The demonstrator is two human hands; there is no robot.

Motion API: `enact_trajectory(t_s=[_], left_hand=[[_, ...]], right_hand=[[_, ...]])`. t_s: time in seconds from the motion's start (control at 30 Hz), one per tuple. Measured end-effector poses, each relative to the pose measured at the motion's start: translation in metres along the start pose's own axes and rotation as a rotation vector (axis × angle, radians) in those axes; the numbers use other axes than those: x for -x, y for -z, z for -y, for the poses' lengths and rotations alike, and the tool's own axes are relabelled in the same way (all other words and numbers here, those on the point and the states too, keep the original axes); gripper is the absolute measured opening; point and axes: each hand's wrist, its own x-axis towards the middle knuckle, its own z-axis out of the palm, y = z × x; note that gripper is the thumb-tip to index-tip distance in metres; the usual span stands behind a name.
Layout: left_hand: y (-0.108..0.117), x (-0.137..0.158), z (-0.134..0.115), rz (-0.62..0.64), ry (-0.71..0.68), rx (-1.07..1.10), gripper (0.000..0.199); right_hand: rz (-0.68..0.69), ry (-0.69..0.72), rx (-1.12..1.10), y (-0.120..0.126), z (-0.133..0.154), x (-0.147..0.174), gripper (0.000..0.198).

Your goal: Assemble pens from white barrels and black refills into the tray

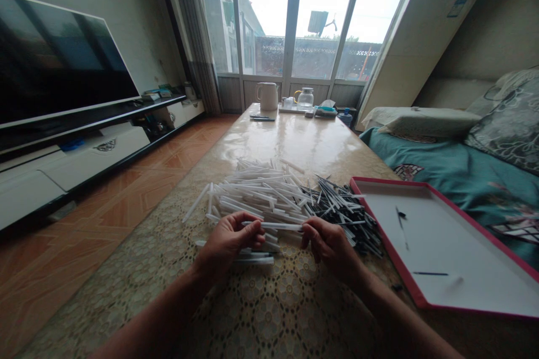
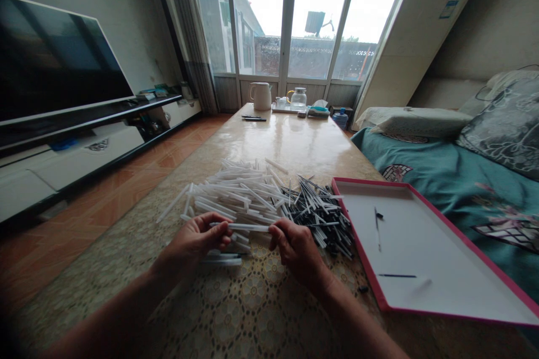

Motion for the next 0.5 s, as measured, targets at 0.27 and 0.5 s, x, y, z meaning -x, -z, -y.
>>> enact_trajectory(t_s=[0.27, 0.5], left_hand=[[0.0033, -0.0012, 0.0023, -0.002, -0.004, -0.017, 0.035], [0.0015, -0.0002, 0.0007, -0.013, -0.001, -0.019, 0.035]], right_hand=[[0.001, -0.028, -0.107, -0.0015, -0.0037, 0.0003, 0.032], [0.018, -0.017, -0.048, -0.0008, -0.0016, 0.0004, 0.037]])
